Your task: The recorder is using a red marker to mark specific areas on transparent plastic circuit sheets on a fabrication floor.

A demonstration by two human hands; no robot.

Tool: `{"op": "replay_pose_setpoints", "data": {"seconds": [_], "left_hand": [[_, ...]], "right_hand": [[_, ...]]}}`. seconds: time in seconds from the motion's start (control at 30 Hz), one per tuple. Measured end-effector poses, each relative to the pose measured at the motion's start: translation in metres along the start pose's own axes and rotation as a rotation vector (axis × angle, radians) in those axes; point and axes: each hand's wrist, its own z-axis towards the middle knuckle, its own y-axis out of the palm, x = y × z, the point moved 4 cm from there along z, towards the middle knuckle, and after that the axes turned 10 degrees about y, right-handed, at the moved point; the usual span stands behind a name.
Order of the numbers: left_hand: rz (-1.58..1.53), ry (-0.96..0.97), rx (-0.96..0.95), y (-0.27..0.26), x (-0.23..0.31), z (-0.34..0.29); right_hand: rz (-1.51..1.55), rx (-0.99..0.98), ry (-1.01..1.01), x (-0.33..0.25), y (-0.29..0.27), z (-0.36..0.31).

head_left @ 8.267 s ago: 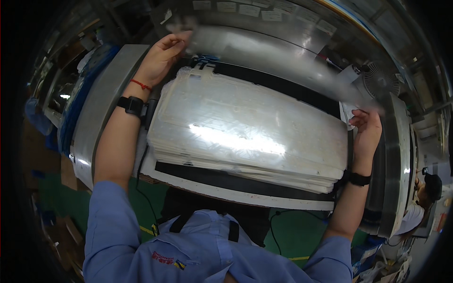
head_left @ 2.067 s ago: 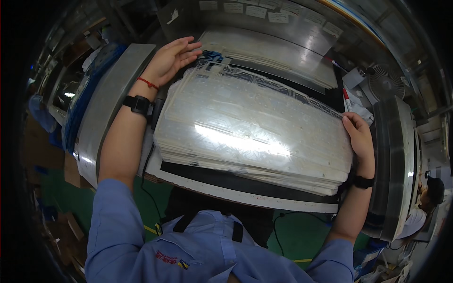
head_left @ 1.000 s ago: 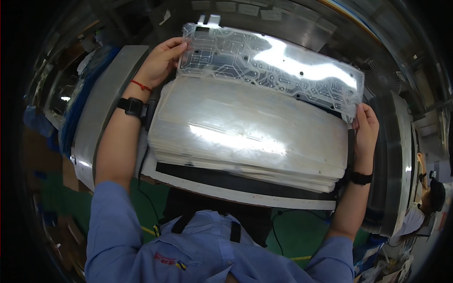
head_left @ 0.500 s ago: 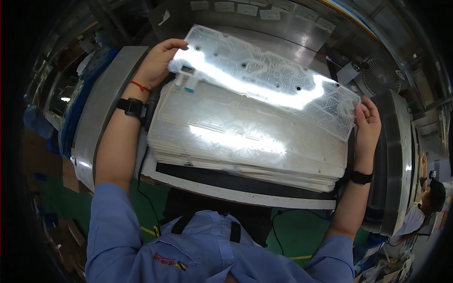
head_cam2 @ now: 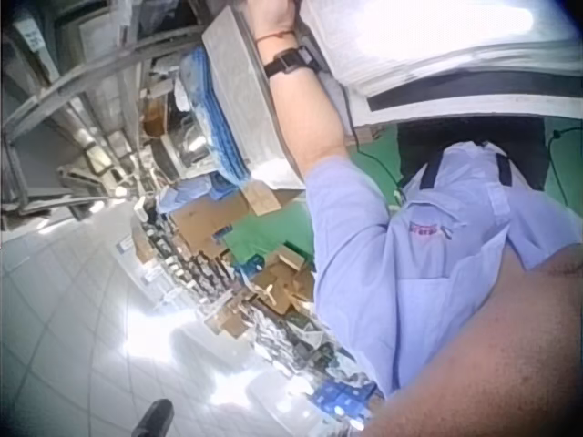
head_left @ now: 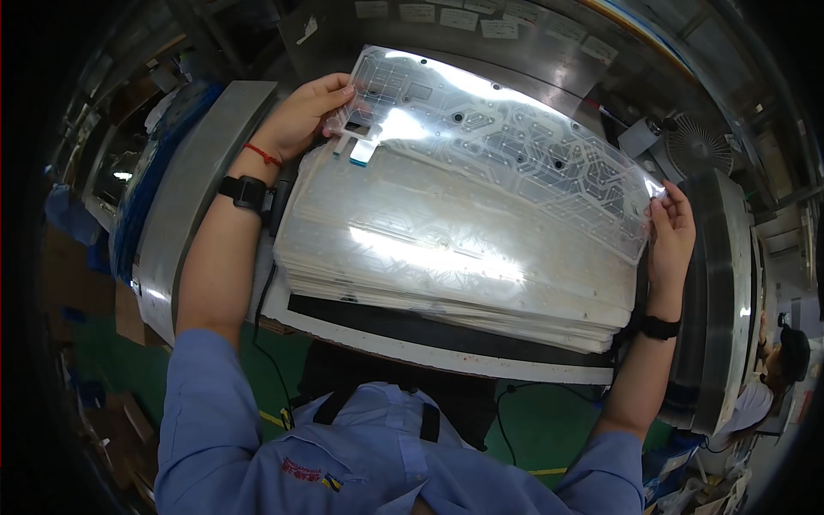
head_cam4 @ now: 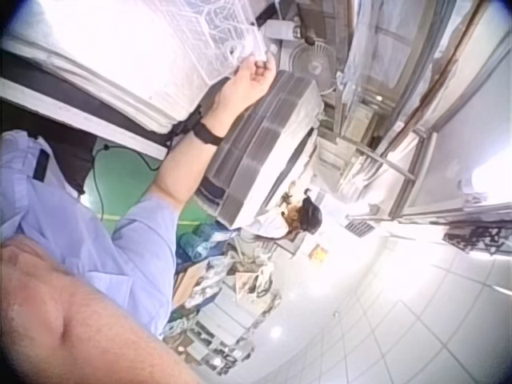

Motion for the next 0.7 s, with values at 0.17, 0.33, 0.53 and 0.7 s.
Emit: {"op": "replay_pose_setpoints", "data": {"seconds": [0.17, 0.33, 0.53, 0.7], "left_hand": [[-0.069, 0.040, 0.091, -0.007, -0.001, 0.001], [-0.155, 0.074, 0.172, -0.021, -0.006, 0.004], [-0.200, 0.079, 0.287, -0.013, -0.002, 0.004], [-0.149, 0.067, 0.211, -0.017, -0.003, 0.002]], "right_hand": [[0.040, -0.030, 0.076, -0.001, 0.002, -0.003], [-0.037, -0.045, 0.110, 0.004, 0.003, 0.000], [-0.291, -0.177, 0.151, 0.013, 0.009, -0.002], [-0.388, -0.328, 0.205, 0.013, 0.018, -0.009]]}}
